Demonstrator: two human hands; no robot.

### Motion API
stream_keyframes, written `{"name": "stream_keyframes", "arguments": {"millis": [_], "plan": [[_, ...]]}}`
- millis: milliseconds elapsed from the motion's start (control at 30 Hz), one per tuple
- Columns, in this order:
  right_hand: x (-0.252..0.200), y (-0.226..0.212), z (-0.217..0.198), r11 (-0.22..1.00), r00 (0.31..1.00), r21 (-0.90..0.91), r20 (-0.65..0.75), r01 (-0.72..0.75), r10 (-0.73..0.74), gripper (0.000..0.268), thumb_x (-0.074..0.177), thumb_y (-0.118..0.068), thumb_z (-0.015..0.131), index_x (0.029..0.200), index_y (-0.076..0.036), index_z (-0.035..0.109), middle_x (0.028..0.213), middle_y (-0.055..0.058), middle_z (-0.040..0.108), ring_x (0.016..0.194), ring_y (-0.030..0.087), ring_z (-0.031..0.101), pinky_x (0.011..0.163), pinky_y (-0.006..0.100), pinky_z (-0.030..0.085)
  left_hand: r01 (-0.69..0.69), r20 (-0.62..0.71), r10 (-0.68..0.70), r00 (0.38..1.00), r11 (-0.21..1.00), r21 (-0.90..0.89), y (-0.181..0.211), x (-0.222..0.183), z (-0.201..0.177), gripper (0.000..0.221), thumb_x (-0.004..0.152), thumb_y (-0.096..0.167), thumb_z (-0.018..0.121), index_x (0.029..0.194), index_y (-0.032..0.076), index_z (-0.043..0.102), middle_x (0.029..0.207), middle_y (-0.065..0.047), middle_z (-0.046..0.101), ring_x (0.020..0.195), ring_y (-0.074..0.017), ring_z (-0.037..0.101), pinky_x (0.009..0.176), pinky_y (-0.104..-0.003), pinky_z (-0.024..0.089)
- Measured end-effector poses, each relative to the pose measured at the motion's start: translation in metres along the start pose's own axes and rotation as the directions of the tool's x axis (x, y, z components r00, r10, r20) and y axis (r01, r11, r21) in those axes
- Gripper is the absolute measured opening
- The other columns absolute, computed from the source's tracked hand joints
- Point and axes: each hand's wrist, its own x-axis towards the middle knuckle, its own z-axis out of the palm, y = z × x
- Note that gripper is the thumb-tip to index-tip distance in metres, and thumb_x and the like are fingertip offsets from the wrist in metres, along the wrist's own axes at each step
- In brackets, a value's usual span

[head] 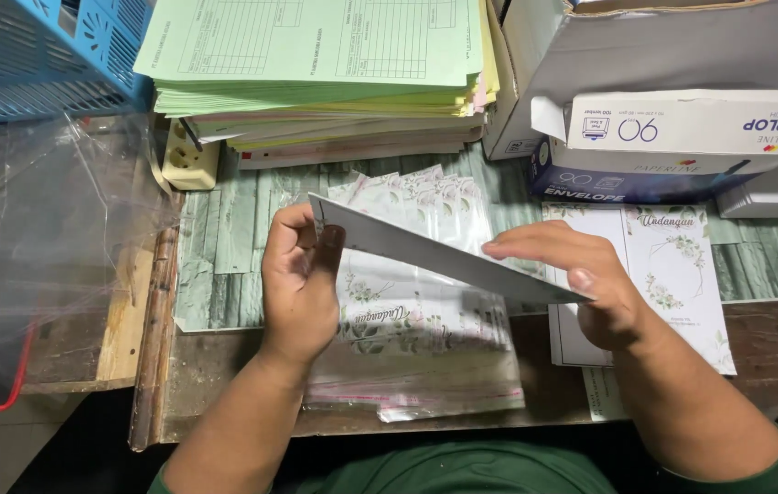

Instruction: Folding paper invitations and inserting them into envelopes or plastic sleeves at a print shop.

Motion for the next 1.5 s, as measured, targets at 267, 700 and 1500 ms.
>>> {"name": "stream_keyframes", "arguments": {"millis": [267,700,1500], "plan": [[0.011,-0.029,0.004,0.994,0.999,-0.104,-0.032,0.019,-0.022,0.020,0.084,-0.002,0.076,0.104,0.002,0.076,0.098,0.017,0.078,0.091,0.033,0.075,0.090,0.042,0.056,-0.062,0.032,0.059,0.998,0.993,0.104,-0.005,0.004,-0.001,0.015,0.103,0.014,0.064,0.109,0.004,0.056,0.122,-0.014,0.060,0.125,-0.0254,0.058,0.111,-0.043,0.044],[-0.024,0.015,-0.005,0.803,0.915,0.574,-0.220,-0.158,0.337,0.019,0.097,-0.004,0.069,0.116,-0.003,0.066,0.109,0.011,0.073,0.101,0.017,0.070,0.096,0.028,0.056,0.570,0.149,-0.582,0.800,0.813,0.118,0.018,0.010,-0.001,0.051,0.085,0.003,0.078,0.131,0.012,0.060,0.088,-0.009,0.077,0.083,-0.0135,0.070,0.077,-0.027,0.056],[-0.009,0.008,-0.005,0.787,0.802,0.534,-0.299,-0.308,0.516,0.014,0.104,-0.012,0.062,0.117,-0.015,0.059,0.124,0.002,0.065,0.102,0.015,0.061,0.089,0.035,0.055,-0.292,-0.938,-0.246,0.244,0.904,-0.313,-0.008,0.073,-0.175,0.087,0.073,0.001,0.074,0.149,0.007,0.032,0.129,-0.016,0.046,0.086,-0.0223,0.061,0.086,-0.037,0.061]]}}
